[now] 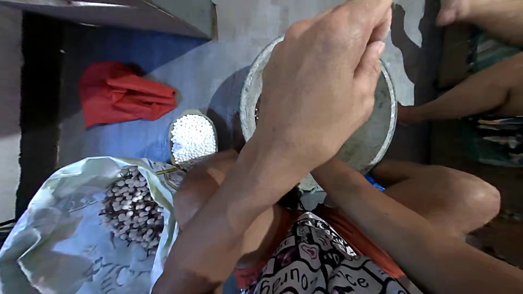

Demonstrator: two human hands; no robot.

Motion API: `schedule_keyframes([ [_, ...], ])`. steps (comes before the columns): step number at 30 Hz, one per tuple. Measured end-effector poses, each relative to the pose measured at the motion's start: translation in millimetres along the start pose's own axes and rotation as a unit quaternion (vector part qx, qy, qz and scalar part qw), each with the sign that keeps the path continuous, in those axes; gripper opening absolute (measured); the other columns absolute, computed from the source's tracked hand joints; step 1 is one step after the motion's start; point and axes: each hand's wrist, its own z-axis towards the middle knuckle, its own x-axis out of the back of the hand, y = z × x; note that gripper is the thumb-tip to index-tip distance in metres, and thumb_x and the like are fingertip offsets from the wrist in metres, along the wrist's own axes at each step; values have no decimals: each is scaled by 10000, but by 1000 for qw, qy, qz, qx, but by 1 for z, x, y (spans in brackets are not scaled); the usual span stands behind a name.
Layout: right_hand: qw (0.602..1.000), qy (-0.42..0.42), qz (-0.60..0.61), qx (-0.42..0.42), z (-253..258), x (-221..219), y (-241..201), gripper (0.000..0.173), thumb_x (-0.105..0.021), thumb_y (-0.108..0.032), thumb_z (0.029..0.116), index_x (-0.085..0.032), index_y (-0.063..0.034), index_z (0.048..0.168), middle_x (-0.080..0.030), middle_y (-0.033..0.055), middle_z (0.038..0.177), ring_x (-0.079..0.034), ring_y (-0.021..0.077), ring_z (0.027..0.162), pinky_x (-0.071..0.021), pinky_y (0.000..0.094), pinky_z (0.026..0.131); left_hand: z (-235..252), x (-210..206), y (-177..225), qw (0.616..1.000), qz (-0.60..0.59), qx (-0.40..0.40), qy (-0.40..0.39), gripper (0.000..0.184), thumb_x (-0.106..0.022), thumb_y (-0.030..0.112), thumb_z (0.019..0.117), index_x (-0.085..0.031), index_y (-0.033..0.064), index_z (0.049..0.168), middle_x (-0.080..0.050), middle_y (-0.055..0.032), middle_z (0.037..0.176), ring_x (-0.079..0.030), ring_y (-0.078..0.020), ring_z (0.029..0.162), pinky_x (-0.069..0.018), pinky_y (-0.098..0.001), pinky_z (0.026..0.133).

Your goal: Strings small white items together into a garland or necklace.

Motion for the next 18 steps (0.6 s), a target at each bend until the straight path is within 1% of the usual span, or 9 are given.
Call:
schedule_keyframes([
  [4, 998, -19, 15, 53, 37, 9, 15, 396, -522, -211, 1079, -614, 101, 1304, -546, 292, 1435, -492, 419, 1381, -358, 564, 1154, 5, -2, 3, 1000, 20, -14, 6, 103, -623, 188, 1013, -716, 146, 1025, -707, 50, 906, -677, -28, 827, -551, -210, 705],
  [7, 993, -18, 68, 94, 51, 27, 24, 365, -486, -169, 1090, -617, 106, 1292, -603, 288, 1356, -565, 401, 1294, -396, 541, 1128, 16, -7, 6, 999, 16, -28, 14, 174, -568, 219, 1046, -722, 139, 1031, -707, 47, 902, -674, -29, 822, -553, -222, 738],
  [9, 982, -4, 110, 151, 82, 36, 47, 355, -489, -194, 1091, -611, 70, 1294, -669, 240, 1244, -665, 340, 1125, -510, 505, 1011, 21, -11, 8, 999, 6, -31, 18, 244, -513, 252, 1080, -719, 134, 1024, -703, 44, 889, -682, -38, 806, -575, -242, 733],
  [10, 960, 53, 145, 232, 111, 35, 69, 331, -543, -224, 1056, -655, 55, 1194, -731, 202, 1077, -729, 287, 931, -600, 469, 840, 24, -14, 7, 999, 1, -30, 21, 265, -496, 267, 1088, -714, 134, 1016, -702, 43, 888, -684, -44, 805, -582, -254, 732],
  [11, 939, 69, 188, 280, 126, 48, 83, 313, -577, -249, 1039, -667, 31, 1147, -745, 160, 1006, -732, 240, 848, -610, 443, 772, 28, -17, 7, 999, -7, -30, 24, 262, -497, 262, 1086, -710, 125, 1019, -705, 32, 903, -687, -54, 816, -584, -270, 739],
  [12, 923, 68, 223, 308, 125, 70, 89, 284, -600, -246, 1033, -665, 17, 1118, -747, 137, 985, -733, 218, 832, -619, 429, 768, 32, -20, 6, 999, -17, -31, 27, 227, -517, 233, 1075, -701, 105, 1045, -707, 9, 943, -695, -71, 839, -599, -284, 754],
  [14, 901, 64, 274, 330, 86, 120, 91, 225, -621, -203, 1023, -653, 11, 1080, -731, 120, 962, -719, 198, 821, -616, 401, 779, 41, -30, 3, 999, -40, -22, 27, 164, -571, 145, 1028, -679, 67, 1122, -703, -36, 1040, -712, -105, 885, -631, -317, 774],
  [16, 877, 80, 306, 363, 39, 158, 95, 189, -627, -178, 1023, -641, 10, 1033, -724, 109, 926, -713, 177, 788, -621, 364, 758, 47, -45, 0, 998, -65, 3, 18, 155, -610, 136, 1000, -693, 62, 1108, -716, -41, 1016, -722, -117, 837, -643, -340, 751],
  [18, 858, 107, 331, 377, 2, 183, 101, 193, -622, -180, 1023, -642, 10, 1045, -719, 109, 934, -705, 179, 788, -615, 364, 759, 51, -63, -3, 996, -82, 32, -31, 171, -631, 181, 1002, -702, 51, 1089, -718, -61, 976, -719, -147, 806, -636, -380, 755],
])
